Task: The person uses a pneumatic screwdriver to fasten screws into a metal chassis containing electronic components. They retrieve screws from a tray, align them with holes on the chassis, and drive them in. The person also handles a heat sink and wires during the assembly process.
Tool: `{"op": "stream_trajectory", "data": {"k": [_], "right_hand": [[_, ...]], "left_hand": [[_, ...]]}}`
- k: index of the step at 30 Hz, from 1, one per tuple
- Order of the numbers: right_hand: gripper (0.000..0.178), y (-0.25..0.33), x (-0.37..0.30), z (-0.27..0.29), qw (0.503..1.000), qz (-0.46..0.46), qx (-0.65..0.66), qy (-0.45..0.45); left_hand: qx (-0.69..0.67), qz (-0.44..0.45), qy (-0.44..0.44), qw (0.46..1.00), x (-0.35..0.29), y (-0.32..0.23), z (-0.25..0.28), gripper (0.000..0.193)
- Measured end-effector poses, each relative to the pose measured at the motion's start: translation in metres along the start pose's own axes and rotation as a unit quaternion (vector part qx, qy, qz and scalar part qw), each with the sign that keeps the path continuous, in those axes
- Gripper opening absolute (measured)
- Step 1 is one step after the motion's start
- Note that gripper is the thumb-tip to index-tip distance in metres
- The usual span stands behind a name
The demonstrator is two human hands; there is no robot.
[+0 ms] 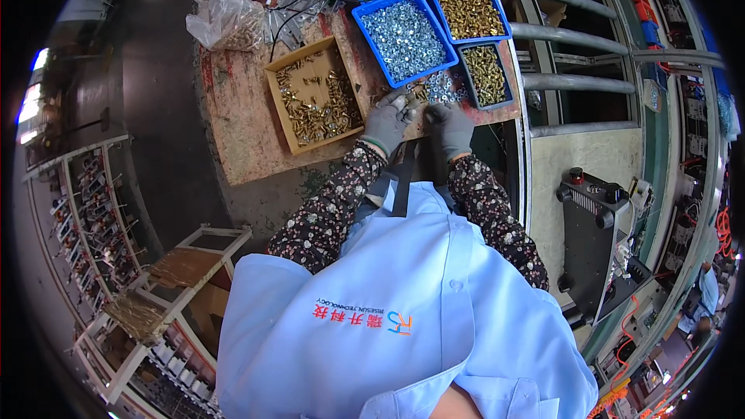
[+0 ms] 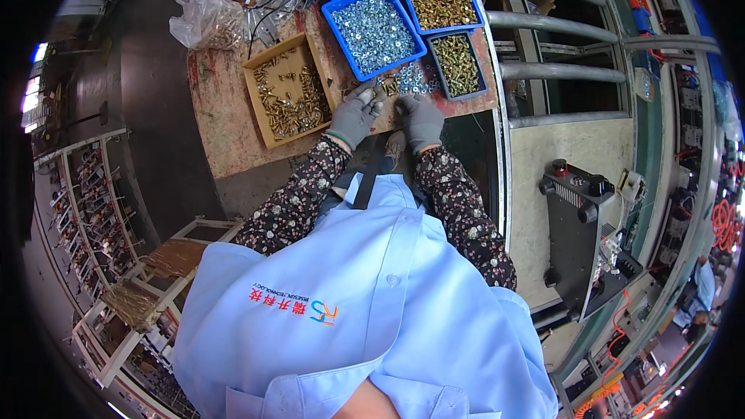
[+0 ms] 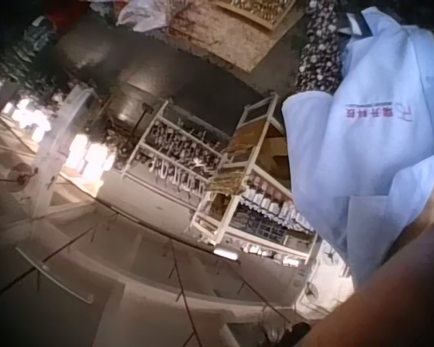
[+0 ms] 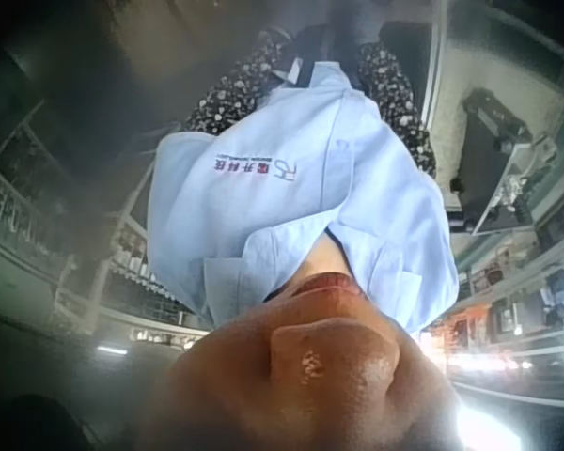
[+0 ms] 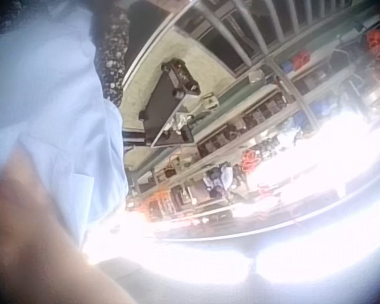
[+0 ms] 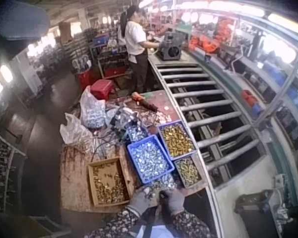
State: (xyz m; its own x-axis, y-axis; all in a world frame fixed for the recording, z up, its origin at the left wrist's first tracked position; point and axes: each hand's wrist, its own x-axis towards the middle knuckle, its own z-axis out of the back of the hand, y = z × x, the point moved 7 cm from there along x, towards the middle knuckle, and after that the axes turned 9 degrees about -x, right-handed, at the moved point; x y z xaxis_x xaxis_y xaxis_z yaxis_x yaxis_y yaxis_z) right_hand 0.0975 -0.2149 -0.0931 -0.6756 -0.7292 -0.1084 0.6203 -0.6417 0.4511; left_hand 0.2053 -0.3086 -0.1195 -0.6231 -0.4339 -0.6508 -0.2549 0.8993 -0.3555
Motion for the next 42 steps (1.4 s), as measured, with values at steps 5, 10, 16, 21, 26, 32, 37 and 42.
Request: {"op": "stream_trajectory", "data": {"k": [5, 10, 16, 21, 26, 32, 37, 42], "right_hand": [[0.015, -0.004, 0.0, -0.007, 1.0, -0.006, -0.023, 0.011], [0.014, -0.009, -0.012, 0.001, 0.971, -0.097, 0.219, 0.017], [0.017, -0.029, -0.042, 0.029, 0.92, -0.197, 0.336, -0.024], [0.012, -0.071, -0.087, 0.051, 0.843, -0.284, 0.449, -0.084], [0.013, -0.162, -0.159, 0.081, 0.841, -0.375, 0.341, -0.19], [0.016, -0.266, -0.235, 0.08, 0.835, -0.474, 0.168, -0.223], [0.024, -0.306, -0.242, 0.073, 0.867, -0.431, 0.148, -0.201], [0.034, -0.309, -0.259, 0.086, 0.869, -0.4, 0.159, -0.243]], "left_hand": [[0.01, -0.014, -0.019, 1.0, -0.015, -0.018, -0.007, 0.022], [-0.05, 0.037, -0.018, 0.998, -0.022, -0.009, -0.011, 0.024], [0.151, -0.042, 0.127, 0.979, 0.007, -0.004, -0.103, 0.018], [0.225, -0.074, 0.114, 0.965, 0.051, 0.025, -0.141, 0.015], [0.493, -0.292, 0.214, 0.791, 0.048, 0.017, -0.18, 0.018], [0.582, -0.435, 0.248, 0.64, -0.021, 0.047, -0.235, 0.018], [0.6, -0.078, 0.298, 0.738, -0.029, 0.209, -0.19, 0.029], [0.69, -0.062, 0.36, 0.625, -0.027, 0.331, -0.145, 0.018]]}}
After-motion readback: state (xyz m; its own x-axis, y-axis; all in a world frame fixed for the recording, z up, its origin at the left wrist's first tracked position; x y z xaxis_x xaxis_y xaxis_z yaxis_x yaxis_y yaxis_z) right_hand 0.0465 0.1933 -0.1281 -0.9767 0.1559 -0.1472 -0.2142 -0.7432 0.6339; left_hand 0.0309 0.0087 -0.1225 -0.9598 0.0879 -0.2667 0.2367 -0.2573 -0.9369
